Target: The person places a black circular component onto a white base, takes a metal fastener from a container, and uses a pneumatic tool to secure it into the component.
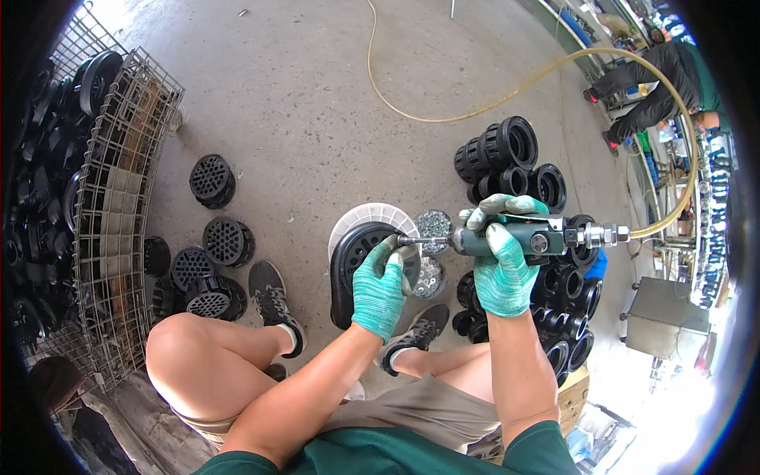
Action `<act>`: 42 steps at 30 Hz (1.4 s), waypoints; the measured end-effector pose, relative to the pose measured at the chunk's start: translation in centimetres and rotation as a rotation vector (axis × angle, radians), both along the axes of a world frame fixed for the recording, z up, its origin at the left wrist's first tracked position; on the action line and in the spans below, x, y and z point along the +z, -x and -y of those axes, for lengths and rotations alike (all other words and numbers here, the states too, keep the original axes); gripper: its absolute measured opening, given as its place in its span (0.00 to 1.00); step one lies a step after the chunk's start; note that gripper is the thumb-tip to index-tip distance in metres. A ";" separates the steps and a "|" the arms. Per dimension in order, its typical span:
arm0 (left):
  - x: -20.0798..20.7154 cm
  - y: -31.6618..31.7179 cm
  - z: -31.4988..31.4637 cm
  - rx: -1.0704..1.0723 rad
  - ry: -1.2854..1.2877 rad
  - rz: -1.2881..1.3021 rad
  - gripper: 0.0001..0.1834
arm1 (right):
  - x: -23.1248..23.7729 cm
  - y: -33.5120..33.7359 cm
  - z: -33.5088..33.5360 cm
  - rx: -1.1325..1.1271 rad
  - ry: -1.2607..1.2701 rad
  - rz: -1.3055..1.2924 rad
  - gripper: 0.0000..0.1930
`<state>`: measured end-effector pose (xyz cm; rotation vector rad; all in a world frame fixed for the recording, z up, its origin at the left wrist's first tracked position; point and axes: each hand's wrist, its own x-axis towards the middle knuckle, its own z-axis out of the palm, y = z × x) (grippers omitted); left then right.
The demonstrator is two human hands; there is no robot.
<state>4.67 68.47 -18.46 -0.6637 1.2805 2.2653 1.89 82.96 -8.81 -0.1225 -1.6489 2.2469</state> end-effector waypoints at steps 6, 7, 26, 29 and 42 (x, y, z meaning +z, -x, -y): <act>0.2 0.2 0.5 -0.014 -0.047 0.026 0.21 | 0.5 0.4 0.7 0.084 -0.006 -0.058 0.21; 0.2 0.2 0.7 -0.025 -0.069 0.030 0.22 | 0.6 0.5 0.9 0.086 -0.005 -0.057 0.21; -0.9 0.8 3.6 -0.066 0.322 -0.151 0.14 | -0.1 1.3 3.6 0.247 -0.275 -0.116 0.23; -1.5 0.9 3.8 -0.080 0.332 -0.116 0.15 | -0.1 1.4 4.3 0.253 -0.262 -0.103 0.23; -0.9 1.1 4.0 -0.076 0.264 -0.094 0.14 | -0.7 1.8 4.0 0.293 -0.261 -0.128 0.21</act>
